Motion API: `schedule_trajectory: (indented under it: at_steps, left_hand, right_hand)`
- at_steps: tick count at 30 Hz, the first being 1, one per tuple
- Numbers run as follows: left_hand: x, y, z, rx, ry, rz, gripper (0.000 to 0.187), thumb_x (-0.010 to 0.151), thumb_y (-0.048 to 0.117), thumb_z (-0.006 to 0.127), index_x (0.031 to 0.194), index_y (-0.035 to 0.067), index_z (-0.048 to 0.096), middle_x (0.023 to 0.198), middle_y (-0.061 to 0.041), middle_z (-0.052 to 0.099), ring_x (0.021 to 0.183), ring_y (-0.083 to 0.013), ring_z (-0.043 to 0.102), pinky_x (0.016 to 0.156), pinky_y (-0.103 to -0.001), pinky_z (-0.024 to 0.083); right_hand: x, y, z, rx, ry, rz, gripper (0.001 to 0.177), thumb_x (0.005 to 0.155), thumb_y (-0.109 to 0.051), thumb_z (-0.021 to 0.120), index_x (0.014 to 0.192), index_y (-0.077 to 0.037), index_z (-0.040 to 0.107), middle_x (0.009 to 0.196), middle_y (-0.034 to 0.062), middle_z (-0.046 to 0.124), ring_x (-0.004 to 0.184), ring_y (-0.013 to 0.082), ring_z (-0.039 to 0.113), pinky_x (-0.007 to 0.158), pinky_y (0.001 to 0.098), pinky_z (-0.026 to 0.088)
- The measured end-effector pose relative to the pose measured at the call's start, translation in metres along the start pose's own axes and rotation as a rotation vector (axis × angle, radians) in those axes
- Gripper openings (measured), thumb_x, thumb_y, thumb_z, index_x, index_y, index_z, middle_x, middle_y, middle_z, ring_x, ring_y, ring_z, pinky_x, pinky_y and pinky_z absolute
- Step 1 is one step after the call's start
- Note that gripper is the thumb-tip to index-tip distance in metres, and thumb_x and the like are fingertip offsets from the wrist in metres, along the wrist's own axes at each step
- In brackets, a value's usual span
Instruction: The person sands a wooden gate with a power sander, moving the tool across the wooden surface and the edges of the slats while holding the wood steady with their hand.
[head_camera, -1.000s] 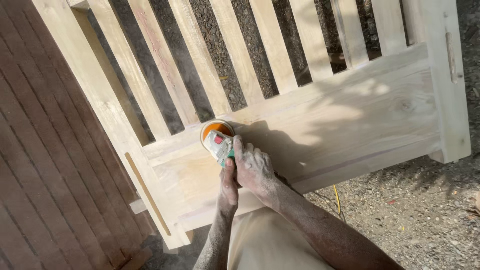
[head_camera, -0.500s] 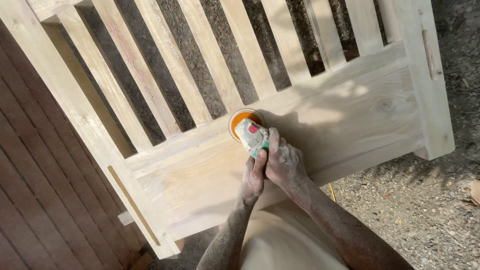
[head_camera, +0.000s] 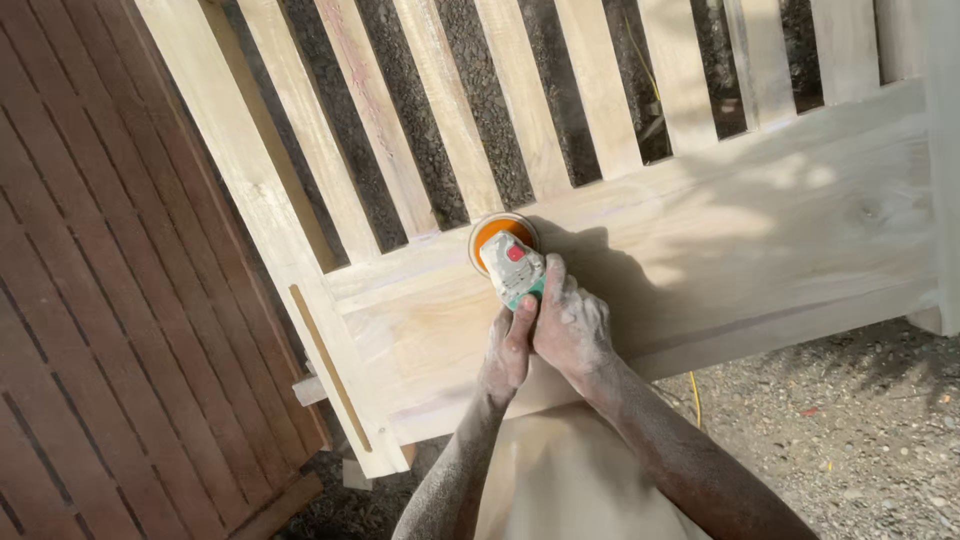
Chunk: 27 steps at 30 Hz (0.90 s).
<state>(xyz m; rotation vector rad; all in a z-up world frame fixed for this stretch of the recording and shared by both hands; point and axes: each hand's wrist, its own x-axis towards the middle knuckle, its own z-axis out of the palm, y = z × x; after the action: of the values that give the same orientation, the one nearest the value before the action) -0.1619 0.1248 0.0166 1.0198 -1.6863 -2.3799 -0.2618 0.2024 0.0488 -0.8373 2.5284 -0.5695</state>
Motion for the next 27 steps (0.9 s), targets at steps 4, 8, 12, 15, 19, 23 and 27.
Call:
schedule_trajectory:
  at_steps: [4, 8, 12, 15, 19, 23, 27]
  left_hand:
    - [-0.017, -0.018, -0.098, 0.019, 0.137, -0.114, 0.076, 0.107, 0.058, 0.033, 0.141, -0.005, 0.062, 0.117, -0.027, 0.069, 0.100, -0.0336, 0.065, 0.086, -0.043, 0.049]
    - [-0.033, -0.025, -0.154, -0.258, 0.174, 0.067, 0.076, 0.104, 0.058, 0.036, 0.150, -0.001, 0.045, 0.143, -0.019, 0.058, 0.132, -0.0276, 0.057, 0.112, -0.038, 0.045]
    - [-0.042, -0.016, -0.156, -0.198, 0.165, 0.060, 0.075, 0.104, 0.057, 0.035, 0.152, 0.000, 0.044, 0.147, -0.018, 0.057, 0.136, -0.0273, 0.054, 0.114, -0.039, 0.042]
    - [-0.035, -0.012, -0.137, -0.155, 0.094, 0.128, 0.074, 0.105, 0.055, 0.041, 0.150, -0.002, 0.047, 0.149, -0.020, 0.057, 0.140, -0.0284, 0.052, 0.117, -0.039, 0.038]
    - [-0.022, -0.011, -0.132, -0.116, 0.091, 0.133, 0.072, 0.102, 0.053, 0.049, 0.146, -0.004, 0.051, 0.144, -0.022, 0.061, 0.136, -0.0299, 0.055, 0.115, -0.039, 0.038]
    - [-0.047, -0.008, -0.172, -0.169, 0.153, 0.057, 0.071, 0.103, 0.053, 0.046, 0.145, -0.004, 0.052, 0.140, -0.023, 0.063, 0.132, -0.0314, 0.056, 0.114, -0.039, 0.041]
    - [-0.067, -0.005, -0.193, -0.172, 0.195, 0.073, 0.073, 0.102, 0.056, 0.039, 0.150, 0.001, 0.045, 0.145, -0.017, 0.058, 0.138, -0.0284, 0.053, 0.116, -0.037, 0.039]
  right_hand:
    - [0.009, -0.082, 0.059, -0.016, -0.112, -0.115, 0.067, 0.091, -0.026, 0.064, 0.143, 0.003, 0.036, 0.104, 0.0267, 0.066, 0.088, 0.0437, 0.070, 0.076, 0.0543, 0.057]
    - [0.015, -0.144, 0.092, -0.099, -0.184, -0.228, 0.069, 0.088, -0.022, 0.064, 0.146, 0.003, 0.035, 0.104, 0.0254, 0.065, 0.088, 0.0418, 0.069, 0.078, 0.0535, 0.056]
    - [0.012, -0.156, 0.087, -0.155, -0.239, -0.192, 0.069, 0.089, -0.023, 0.063, 0.146, 0.003, 0.034, 0.105, 0.0260, 0.065, 0.090, 0.0428, 0.069, 0.078, 0.0547, 0.056]
    - [0.006, -0.135, 0.074, -0.120, -0.159, -0.101, 0.068, 0.088, -0.024, 0.064, 0.144, 0.001, 0.035, 0.106, 0.0261, 0.066, 0.092, 0.0439, 0.068, 0.081, 0.0563, 0.055]
    - [0.010, -0.123, 0.078, -0.104, -0.098, -0.016, 0.064, 0.090, -0.022, 0.061, 0.145, -0.001, 0.036, 0.112, 0.0247, 0.066, 0.096, 0.0450, 0.068, 0.083, 0.0576, 0.054]
    - [0.004, -0.160, 0.105, -0.127, -0.199, -0.051, 0.065, 0.090, -0.022, 0.061, 0.145, 0.001, 0.034, 0.112, 0.0257, 0.064, 0.096, 0.0428, 0.068, 0.083, 0.0556, 0.055]
    - [-0.004, -0.183, 0.117, -0.140, -0.247, -0.150, 0.069, 0.088, -0.021, 0.062, 0.147, 0.004, 0.033, 0.112, 0.0274, 0.063, 0.095, 0.0437, 0.067, 0.082, 0.0540, 0.055]
